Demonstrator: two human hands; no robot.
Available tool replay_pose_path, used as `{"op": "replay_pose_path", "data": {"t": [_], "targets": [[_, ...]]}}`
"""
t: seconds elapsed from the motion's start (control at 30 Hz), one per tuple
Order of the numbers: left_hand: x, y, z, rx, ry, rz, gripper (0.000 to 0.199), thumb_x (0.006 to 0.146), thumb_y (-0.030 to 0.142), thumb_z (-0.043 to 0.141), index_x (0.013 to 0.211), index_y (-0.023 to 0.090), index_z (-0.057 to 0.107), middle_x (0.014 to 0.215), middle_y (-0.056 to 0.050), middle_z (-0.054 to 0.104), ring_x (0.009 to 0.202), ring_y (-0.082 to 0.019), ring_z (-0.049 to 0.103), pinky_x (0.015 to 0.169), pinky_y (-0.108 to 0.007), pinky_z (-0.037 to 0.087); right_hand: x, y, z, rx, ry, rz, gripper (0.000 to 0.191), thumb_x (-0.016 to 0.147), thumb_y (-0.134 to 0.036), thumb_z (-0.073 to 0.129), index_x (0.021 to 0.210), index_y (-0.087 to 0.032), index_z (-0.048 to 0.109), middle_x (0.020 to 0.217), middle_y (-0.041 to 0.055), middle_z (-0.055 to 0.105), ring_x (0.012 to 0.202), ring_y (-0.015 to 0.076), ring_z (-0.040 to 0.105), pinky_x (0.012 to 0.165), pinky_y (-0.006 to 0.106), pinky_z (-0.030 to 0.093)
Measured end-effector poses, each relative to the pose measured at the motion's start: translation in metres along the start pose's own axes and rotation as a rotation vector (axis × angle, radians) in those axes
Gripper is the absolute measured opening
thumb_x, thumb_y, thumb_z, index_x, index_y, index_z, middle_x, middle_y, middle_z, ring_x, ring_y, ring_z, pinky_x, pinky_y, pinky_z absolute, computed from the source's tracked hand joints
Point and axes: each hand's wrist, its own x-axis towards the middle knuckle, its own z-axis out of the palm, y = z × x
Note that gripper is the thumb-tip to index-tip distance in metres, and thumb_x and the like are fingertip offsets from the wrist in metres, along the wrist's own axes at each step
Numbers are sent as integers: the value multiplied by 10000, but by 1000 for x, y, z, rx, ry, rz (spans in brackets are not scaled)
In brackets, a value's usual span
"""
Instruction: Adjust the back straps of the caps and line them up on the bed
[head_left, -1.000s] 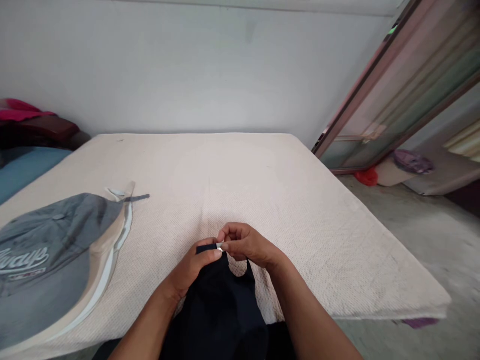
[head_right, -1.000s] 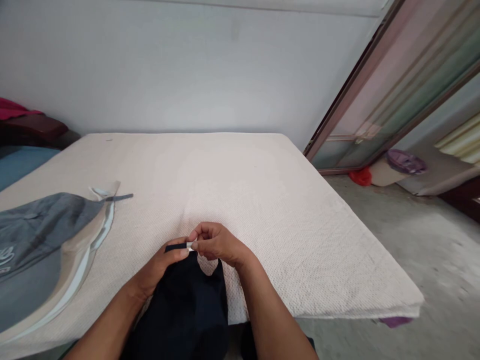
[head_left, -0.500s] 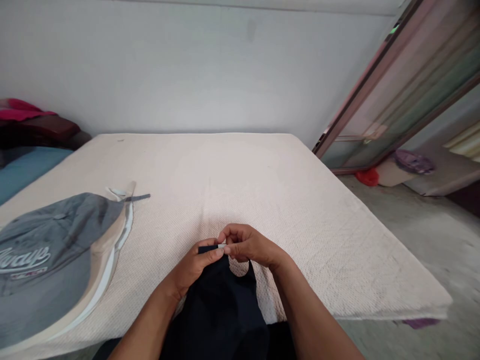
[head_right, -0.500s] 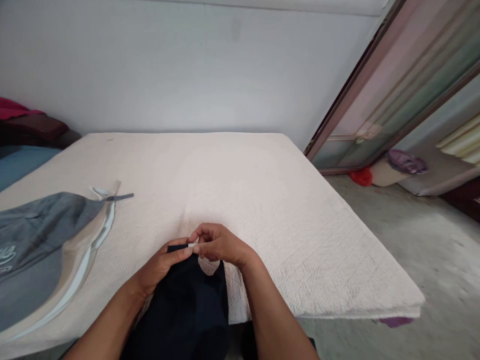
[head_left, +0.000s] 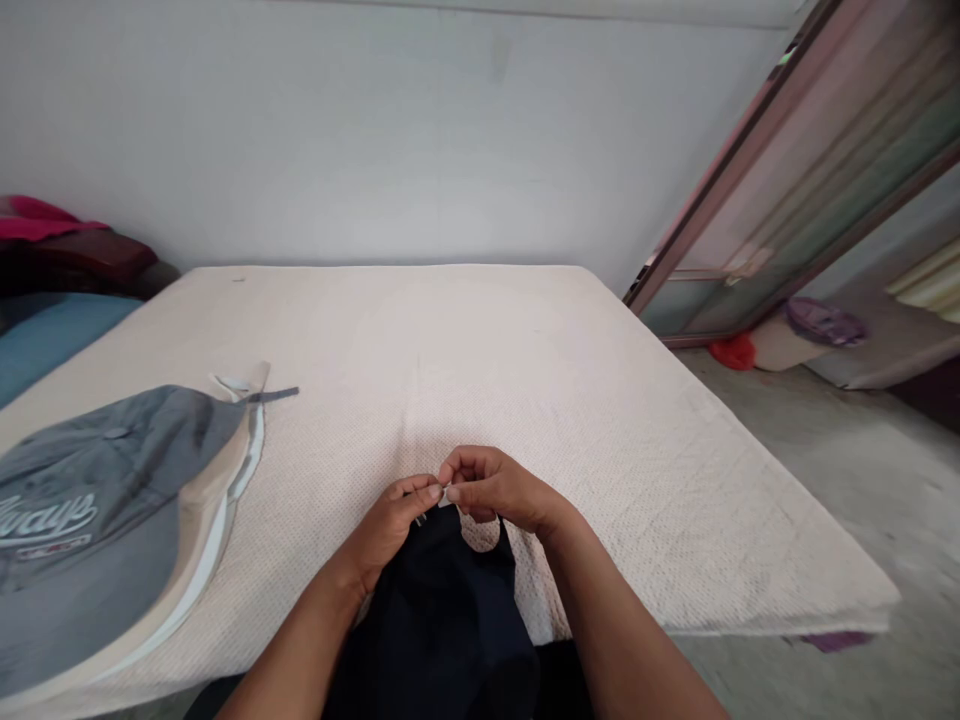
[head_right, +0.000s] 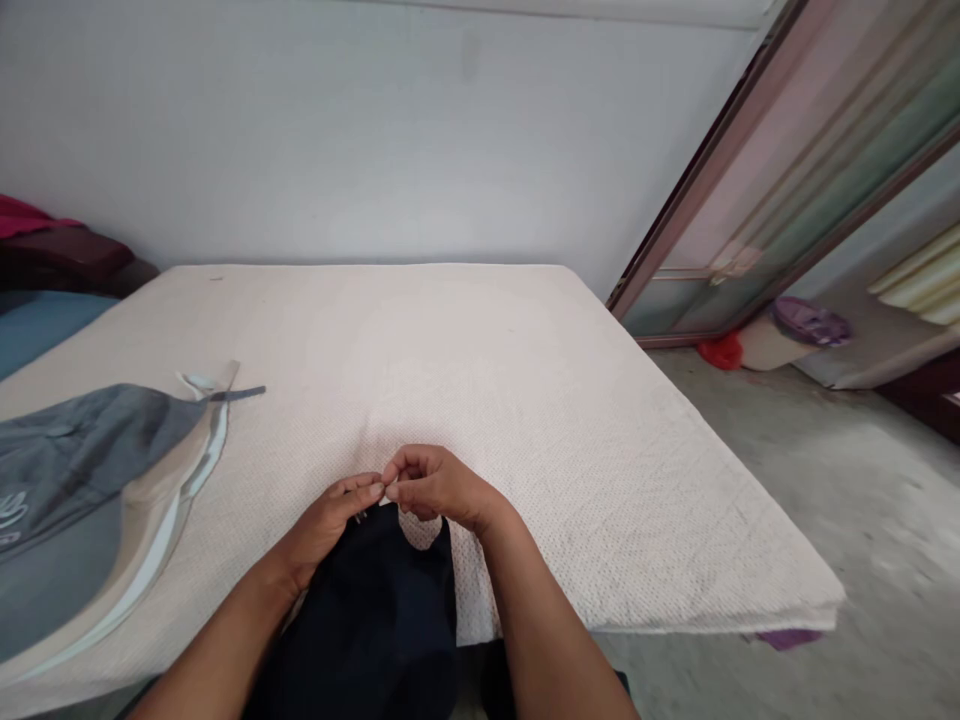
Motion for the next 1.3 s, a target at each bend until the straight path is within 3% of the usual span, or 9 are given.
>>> {"op": "replay_pose_path", "data": {"t": [0.2, 0.3, 0.43, 0.63, 1.1, 1.3], "targets": [[2, -2, 3, 7, 85, 37, 270, 735, 390, 726, 832, 143, 677, 641, -6, 622, 574, -120, 554, 571, -229, 417, 3, 4, 3, 37, 66, -1, 119, 757, -203, 652, 848, -169, 582, 488, -89, 439, 408, 38, 321, 391, 169, 223], [2, 0, 3, 76, 64, 101, 304, 772, 438, 677, 791, 134, 678, 567, 18, 555, 504, -97, 480, 508, -214, 362, 2, 3, 5, -2, 68, -53, 124, 789, -252, 641, 867, -173, 585, 505, -85, 441, 419, 45, 348, 399, 176, 241], [3, 1, -1, 112, 81, 140, 285, 773, 436, 672, 780, 151, 666, 593, 23, 546, 546, -110, 488, 540, -222, 371, 2, 3, 5, -60, 13, -102, 272, 738, -284, 718, 955, -186, 586, 634, -77, 456, 463, 35, 348, 416, 176, 261], [2, 6, -3, 145, 206, 288, 244, 803, 391, 636, 699, 178, 581, 647, 35, 524, 605, -105, 463, 571, -204, 370, 5, 4, 7, -93, 128, -138, 236, 742, -279, 711, 913, -181, 582, 649, -64, 484, 474, 40, 347, 426, 185, 266], [-4, 9, -3, -113, -54, 149, 230, 781, 273, 685, 668, 163, 517, 622, 39, 517, 547, -77, 454, 531, -189, 347, 4, 1, 12, -51, 172, -116, 225, 723, -279, 712, 855, -173, 564, 572, -79, 476, 429, 40, 360, 398, 186, 271], [-2, 8, -4, -153, -32, 96, 207, 743, 276, 705, 668, 164, 548, 609, 37, 530, 535, -87, 477, 534, -203, 369, 4, 3, 12, -52, 203, -127, 212, 728, -282, 711, 846, -169, 576, 614, -65, 493, 441, 39, 377, 397, 184, 280]]}}
